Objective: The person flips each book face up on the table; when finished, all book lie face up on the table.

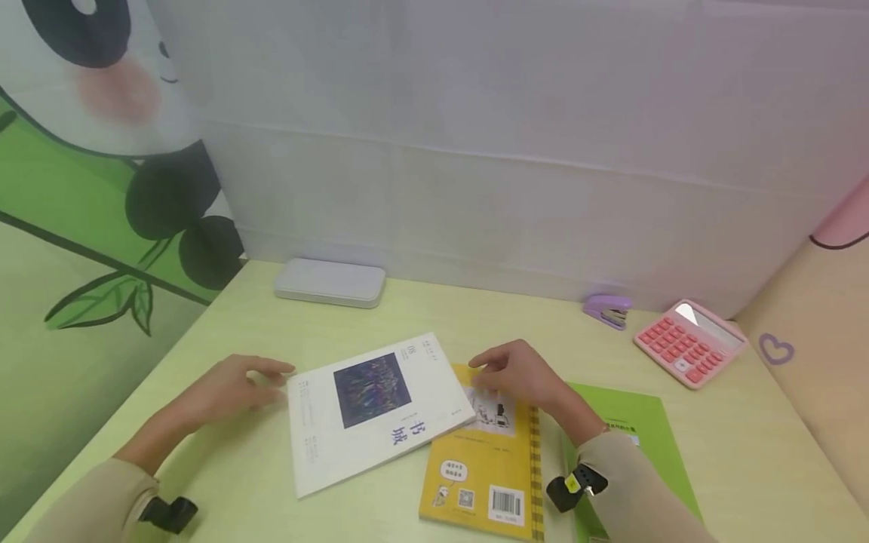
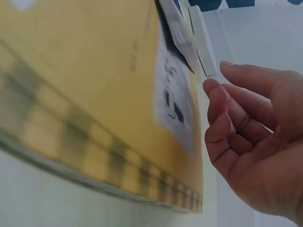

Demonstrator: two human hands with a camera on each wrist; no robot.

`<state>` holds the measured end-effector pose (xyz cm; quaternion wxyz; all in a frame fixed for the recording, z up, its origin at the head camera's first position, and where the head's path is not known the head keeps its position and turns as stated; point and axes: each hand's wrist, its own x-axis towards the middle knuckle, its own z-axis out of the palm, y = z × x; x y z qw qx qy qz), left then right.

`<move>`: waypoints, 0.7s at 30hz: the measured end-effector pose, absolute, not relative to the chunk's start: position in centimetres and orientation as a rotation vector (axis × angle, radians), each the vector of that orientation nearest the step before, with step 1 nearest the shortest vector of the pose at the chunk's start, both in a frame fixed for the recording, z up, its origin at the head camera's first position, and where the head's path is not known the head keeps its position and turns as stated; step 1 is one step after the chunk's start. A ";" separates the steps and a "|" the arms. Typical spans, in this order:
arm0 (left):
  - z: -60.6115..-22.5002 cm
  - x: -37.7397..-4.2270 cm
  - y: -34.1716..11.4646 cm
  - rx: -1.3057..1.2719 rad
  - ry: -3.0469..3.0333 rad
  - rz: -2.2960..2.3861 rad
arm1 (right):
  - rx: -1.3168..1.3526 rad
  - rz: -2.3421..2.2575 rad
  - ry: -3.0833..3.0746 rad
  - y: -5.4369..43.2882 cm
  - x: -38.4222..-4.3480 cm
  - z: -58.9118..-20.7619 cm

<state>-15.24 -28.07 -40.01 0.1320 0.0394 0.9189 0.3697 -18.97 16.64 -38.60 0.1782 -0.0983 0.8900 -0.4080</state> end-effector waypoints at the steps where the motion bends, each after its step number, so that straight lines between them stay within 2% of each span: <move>1: -40.0 -15.4 -28.1 0.131 2.662 1.076 | -0.271 -1.149 2.516 16.6 -18.6 -38.7; 21: -40.9 -17.1 -28.1 0.274 2.684 1.026 | -0.273 -1.094 2.498 15.5 -15.9 -39.0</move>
